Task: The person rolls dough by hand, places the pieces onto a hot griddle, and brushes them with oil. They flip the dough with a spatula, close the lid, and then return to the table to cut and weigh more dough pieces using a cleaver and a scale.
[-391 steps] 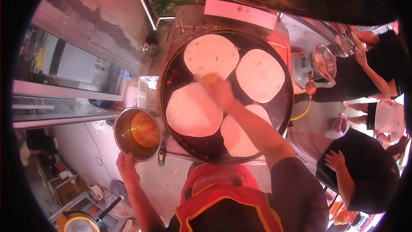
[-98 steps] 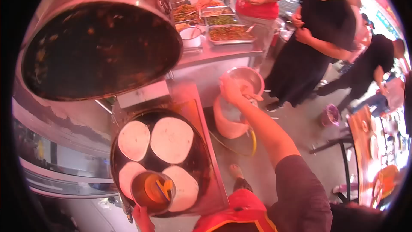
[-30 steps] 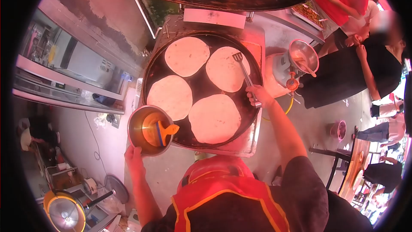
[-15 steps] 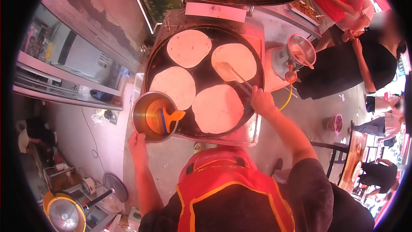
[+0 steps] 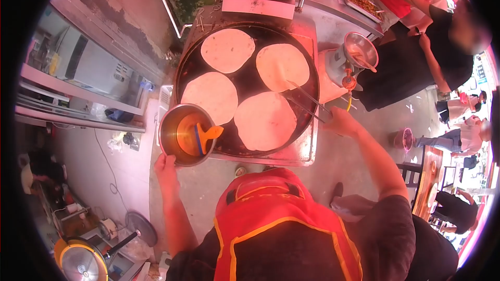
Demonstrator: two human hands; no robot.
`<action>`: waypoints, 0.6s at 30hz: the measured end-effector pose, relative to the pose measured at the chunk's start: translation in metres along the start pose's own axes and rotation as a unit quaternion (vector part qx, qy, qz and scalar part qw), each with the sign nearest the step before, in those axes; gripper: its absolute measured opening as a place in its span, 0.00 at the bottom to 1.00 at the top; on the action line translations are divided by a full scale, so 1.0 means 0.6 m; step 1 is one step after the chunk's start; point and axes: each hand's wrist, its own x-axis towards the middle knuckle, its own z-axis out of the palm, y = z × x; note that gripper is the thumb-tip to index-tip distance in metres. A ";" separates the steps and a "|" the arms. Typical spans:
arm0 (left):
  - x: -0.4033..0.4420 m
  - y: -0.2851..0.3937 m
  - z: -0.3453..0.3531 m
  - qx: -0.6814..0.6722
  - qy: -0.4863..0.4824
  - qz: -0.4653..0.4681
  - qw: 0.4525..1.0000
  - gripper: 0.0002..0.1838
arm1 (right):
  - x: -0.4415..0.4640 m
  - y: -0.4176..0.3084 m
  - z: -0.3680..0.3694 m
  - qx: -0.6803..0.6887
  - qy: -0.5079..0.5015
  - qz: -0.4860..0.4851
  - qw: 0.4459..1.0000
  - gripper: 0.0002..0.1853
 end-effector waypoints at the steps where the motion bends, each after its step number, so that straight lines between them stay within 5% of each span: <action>1: 0.001 -0.004 -0.004 0.000 -0.006 0.003 1.000 0.09 | -0.007 -0.003 0.001 0.019 -0.007 0.038 0.999 0.24; 3: -0.003 -0.011 -0.007 -0.005 -0.010 0.004 1.000 0.09 | -0.029 -0.008 0.013 0.057 -0.023 0.112 0.992 0.22; 7: -0.008 -0.009 -0.007 -0.013 0.003 -0.007 1.000 0.09 | -0.010 0.087 0.086 0.137 -0.019 0.030 0.990 0.21; 12: -0.006 -0.019 -0.018 0.016 -0.001 0.002 1.000 0.09 | -0.066 0.053 0.084 0.430 -0.064 0.148 0.888 0.15; 18: -0.014 -0.020 -0.017 0.026 0.000 0.012 1.000 0.09 | -0.063 0.085 0.109 0.507 0.007 0.142 0.850 0.14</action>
